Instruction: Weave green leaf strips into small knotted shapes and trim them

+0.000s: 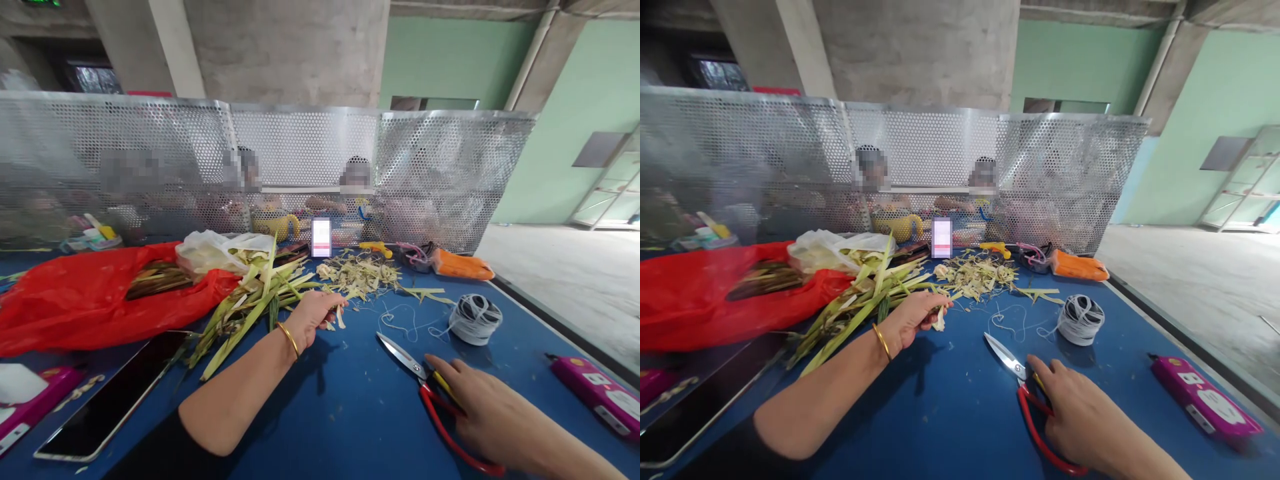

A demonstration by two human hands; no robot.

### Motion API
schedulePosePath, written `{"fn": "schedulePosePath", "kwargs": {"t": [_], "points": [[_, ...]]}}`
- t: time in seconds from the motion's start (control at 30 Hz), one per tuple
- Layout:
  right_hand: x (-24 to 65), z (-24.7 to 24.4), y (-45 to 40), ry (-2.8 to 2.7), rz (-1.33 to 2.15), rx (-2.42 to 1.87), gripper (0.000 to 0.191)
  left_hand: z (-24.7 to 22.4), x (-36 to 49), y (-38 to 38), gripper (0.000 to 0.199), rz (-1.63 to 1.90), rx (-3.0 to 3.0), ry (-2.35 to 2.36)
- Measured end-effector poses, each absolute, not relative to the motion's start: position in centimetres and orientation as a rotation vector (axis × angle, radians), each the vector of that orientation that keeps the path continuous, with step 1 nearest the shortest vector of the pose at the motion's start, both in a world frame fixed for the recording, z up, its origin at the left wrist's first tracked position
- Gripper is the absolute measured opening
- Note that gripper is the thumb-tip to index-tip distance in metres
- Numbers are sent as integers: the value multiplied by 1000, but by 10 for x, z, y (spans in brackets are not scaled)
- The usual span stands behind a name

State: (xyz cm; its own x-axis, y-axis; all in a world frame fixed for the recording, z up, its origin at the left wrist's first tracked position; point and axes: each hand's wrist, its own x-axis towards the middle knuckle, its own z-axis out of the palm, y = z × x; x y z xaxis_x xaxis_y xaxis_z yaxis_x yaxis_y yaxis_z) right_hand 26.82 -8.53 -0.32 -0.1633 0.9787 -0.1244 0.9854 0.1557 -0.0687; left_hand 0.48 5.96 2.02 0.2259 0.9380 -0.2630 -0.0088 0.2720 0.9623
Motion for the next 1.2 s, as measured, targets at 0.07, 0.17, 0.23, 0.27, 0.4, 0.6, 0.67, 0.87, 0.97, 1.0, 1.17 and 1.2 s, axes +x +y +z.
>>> {"fn": "schedulePosePath", "kwargs": {"t": [0.07, 0.17, 0.23, 0.27, 0.4, 0.6, 0.67, 0.87, 0.97, 1.0, 1.17, 1.2], "points": [[267, -1, -86, 2364, -235, 1956, 80, 21, 5, 59, 14, 869, 1052, 1138], [264, -3, -87, 2324, -234, 2015, 70, 21, 6, 60, 14, 876, 1009, 1144], [263, -6, -86, 2328, -293, 2106, 57, 20, 7, 61, 13, 877, 972, 1143], [263, -7, -85, 2355, -361, 2152, 51, 18, 7, 62, 13, 877, 954, 1138], [259, 0, -75, 2481, -1015, 2301, 49, 14, 8, 65, 15, 909, 907, 1087], [224, 18, -52, 2398, -2098, 2128, 65, 13, 5, 68, 16, 961, 904, 1053], [215, 18, -47, 2404, -2151, 2033, 71, 14, 3, 69, 15, 969, 910, 1049], [216, 8, -46, 2359, -2283, 1883, 70, 14, 2, 71, 21, 959, 920, 1068], [214, 8, -46, 2338, -2271, 1926, 67, 14, 4, 69, 22, 934, 939, 1073], [212, 9, -45, 2320, -2266, 1958, 67, 13, 5, 68, 21, 921, 947, 1073], [202, 12, -42, 2271, -2167, 2130, 67, 11, 9, 63, 16, 855, 991, 1065], [201, 11, -42, 2299, -2135, 2149, 66, 10, 10, 62, 16, 845, 996, 1067]]}}
